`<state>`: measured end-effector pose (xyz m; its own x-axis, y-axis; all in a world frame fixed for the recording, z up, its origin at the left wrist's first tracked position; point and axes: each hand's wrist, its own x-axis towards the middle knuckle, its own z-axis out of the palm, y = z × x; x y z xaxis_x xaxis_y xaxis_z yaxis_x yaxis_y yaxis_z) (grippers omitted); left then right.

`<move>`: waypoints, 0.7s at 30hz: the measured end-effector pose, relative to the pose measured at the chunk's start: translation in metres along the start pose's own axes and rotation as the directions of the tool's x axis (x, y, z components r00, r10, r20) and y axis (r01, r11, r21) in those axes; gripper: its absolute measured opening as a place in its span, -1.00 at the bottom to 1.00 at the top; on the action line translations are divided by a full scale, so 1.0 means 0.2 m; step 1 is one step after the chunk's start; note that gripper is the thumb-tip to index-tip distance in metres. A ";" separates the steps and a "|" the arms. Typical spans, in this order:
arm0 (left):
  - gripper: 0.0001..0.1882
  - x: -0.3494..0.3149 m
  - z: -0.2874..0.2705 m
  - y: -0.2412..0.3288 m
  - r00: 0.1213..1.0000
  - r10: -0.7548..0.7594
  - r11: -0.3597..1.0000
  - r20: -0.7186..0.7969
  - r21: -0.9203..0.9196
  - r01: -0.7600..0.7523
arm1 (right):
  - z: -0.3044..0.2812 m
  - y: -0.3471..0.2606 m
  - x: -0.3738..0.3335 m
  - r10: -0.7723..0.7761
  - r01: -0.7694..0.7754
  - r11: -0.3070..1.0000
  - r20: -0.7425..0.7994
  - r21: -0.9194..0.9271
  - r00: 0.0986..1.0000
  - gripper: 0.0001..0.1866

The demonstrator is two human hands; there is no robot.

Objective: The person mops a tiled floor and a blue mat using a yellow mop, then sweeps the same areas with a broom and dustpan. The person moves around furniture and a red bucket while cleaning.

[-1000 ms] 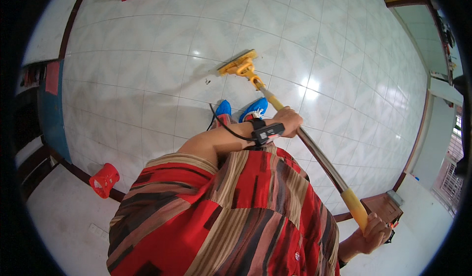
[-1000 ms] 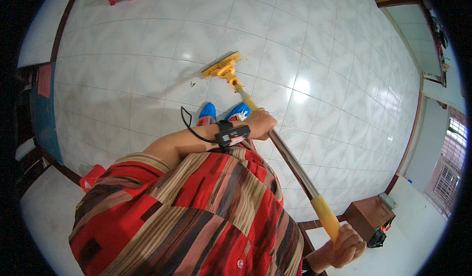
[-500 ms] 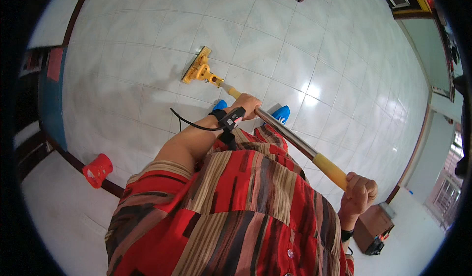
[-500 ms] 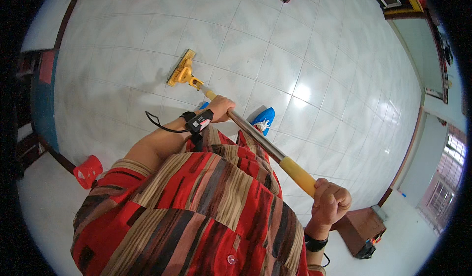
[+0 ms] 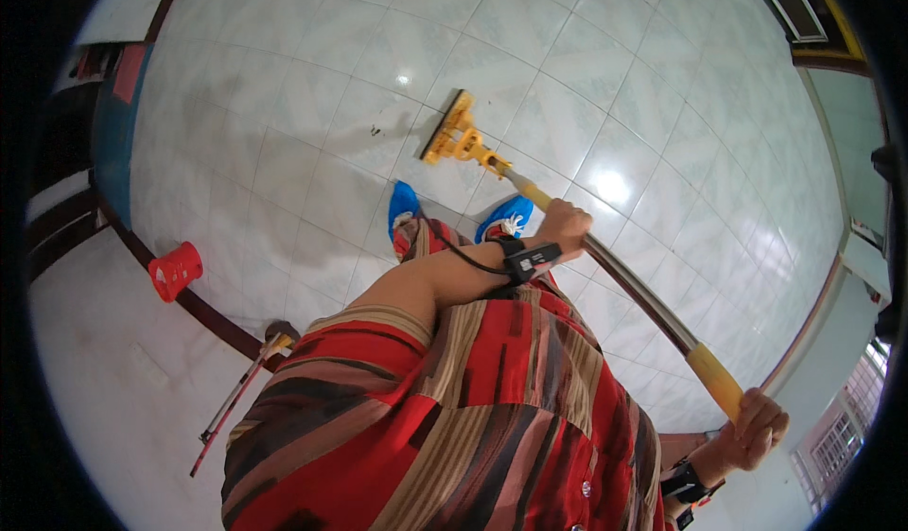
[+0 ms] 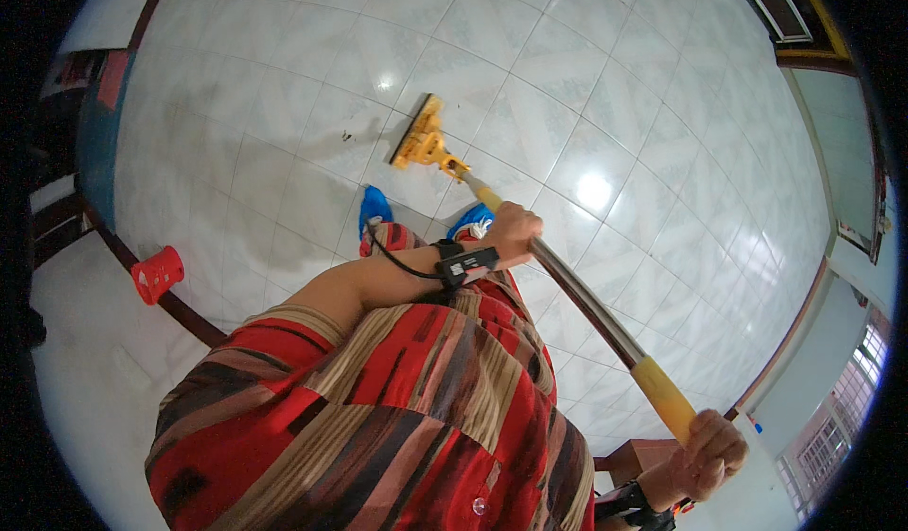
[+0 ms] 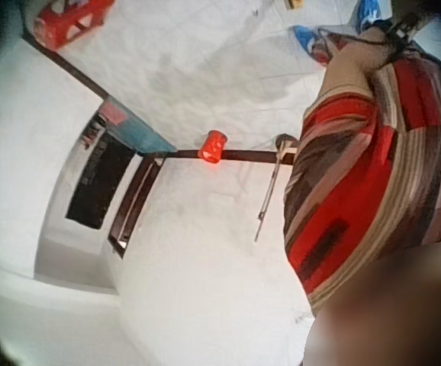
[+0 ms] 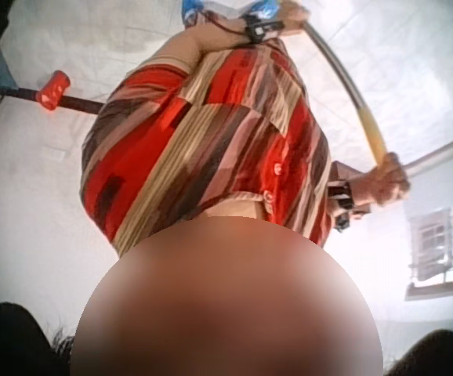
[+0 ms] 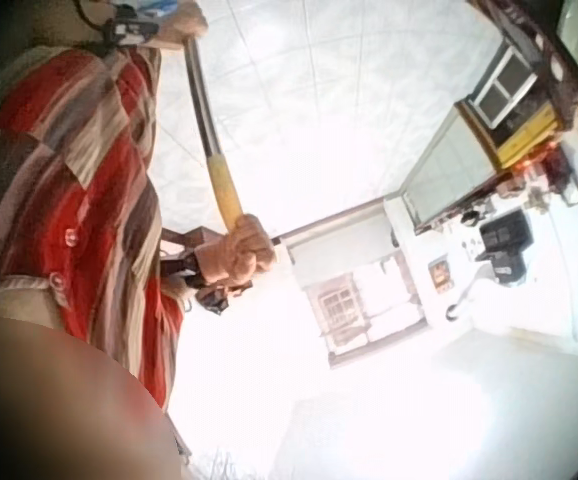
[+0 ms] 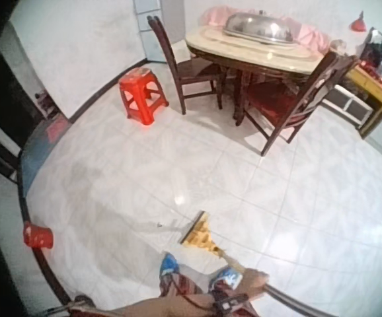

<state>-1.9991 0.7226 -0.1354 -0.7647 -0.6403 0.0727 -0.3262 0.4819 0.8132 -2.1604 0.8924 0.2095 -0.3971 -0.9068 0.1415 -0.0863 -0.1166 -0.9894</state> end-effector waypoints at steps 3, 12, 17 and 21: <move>-0.91 0.05 -0.04 0.04 0.979 -0.010 1.000 0.201 -0.007 0.012 | -0.04 -0.03 -0.03 -0.013 0.021 0.992 -0.070 0.126 0.997 -0.69; -0.93 0.24 -0.43 -0.22 0.938 -0.072 0.978 0.338 0.209 -0.001 | 0.19 0.21 0.05 0.106 -0.096 0.994 -0.370 0.046 0.923 -0.69; -0.91 0.08 -0.66 -0.49 0.953 -0.202 0.954 0.226 0.268 0.139 | 0.41 0.41 0.31 0.076 -0.055 0.981 -0.106 0.186 0.991 -0.71; -0.91 -0.18 -0.66 -0.69 0.950 -0.311 0.926 0.016 0.230 0.299 | 0.54 0.56 0.43 0.212 -0.224 0.967 0.111 0.121 0.971 -0.73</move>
<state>-1.8530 0.6008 -0.1750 -0.6344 -0.7485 -0.1930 -0.6583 0.3923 0.6424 -2.1053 0.7574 0.1083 -0.3027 -0.9501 -0.0755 0.1160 0.0419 -0.9924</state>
